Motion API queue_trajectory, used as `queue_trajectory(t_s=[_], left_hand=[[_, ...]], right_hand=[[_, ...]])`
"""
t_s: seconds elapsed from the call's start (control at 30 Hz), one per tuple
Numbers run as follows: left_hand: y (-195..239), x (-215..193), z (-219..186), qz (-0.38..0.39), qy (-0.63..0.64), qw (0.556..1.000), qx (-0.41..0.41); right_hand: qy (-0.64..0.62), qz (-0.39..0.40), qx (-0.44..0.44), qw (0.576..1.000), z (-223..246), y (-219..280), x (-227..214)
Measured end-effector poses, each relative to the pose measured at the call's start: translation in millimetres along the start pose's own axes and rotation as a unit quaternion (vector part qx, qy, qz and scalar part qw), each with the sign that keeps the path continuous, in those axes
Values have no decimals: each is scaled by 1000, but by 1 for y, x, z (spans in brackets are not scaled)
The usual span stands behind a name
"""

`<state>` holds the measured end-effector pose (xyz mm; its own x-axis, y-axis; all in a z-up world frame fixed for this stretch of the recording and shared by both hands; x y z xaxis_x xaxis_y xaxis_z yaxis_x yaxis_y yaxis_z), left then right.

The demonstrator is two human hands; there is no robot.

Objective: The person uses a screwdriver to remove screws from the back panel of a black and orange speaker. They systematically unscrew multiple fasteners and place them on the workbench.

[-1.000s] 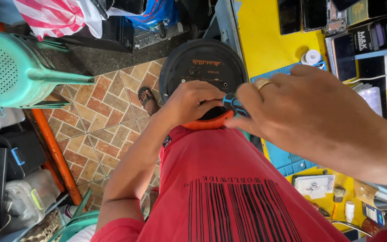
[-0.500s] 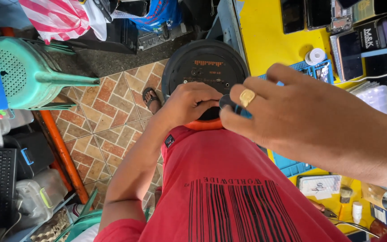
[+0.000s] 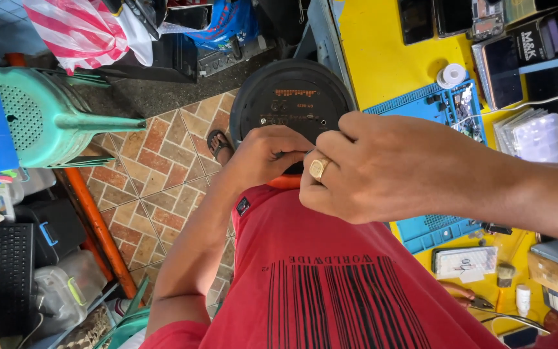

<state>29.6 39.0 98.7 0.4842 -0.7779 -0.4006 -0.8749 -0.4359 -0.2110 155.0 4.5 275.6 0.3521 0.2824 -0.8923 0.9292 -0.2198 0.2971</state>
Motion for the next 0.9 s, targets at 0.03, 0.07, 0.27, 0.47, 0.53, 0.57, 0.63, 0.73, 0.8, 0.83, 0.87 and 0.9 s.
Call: queue_trajectory(t_s=[0.03,0.07,0.27,0.47,0.53,0.57,0.63,0.73,0.8,0.83,0.87,0.9], left_hand=[[-1,1,1,2,3,1000,0],[-1,2,2,-3,4,1000,8],[-1,4,3,-7,3,1000,14],[0,2,2,-8,8,999,34],[1,3,2,-2,14,999,44],[3,3,4,-21,7,999,34],[7,9,14,-34,2,999,31],[10,11,18,-53,-44,997,26],[1,-3,-11,-92,-24,994,62],[0,-5,-21,-85,-21,994,68],[-1,-7,-21,-93,74,993,-9],[-1,-7,-20,-97,166,977,-88]], right_hand=[[-3,1,1,1000,0,1,5],[-12,-5,2,1000,1,2,9],[-35,-15,107,994,7,3,12],[-40,-45,202,977,14,1,10],[-32,-47,213,975,9,2,6],[-80,-31,217,972,2,5,6],[-127,-12,228,965,-11,17,7],[-439,-57,251,861,-31,54,26],[-553,-250,267,749,-39,97,41],[-550,-250,277,747,-26,99,69],[-585,-326,298,680,-16,109,97],[-612,-399,314,606,-4,119,127]])
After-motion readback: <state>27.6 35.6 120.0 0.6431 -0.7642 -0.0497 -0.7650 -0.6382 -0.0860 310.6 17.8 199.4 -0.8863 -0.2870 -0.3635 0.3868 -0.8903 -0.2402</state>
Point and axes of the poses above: each hand's wrist, its own y-axis away from the middle knuckle, its own x-axis out of the palm, z = x × y, the point moved 5 cm from there along -y, towards the middle knuckle, and after that the axes turned 14 degrees about z, right-handed, at the moved point
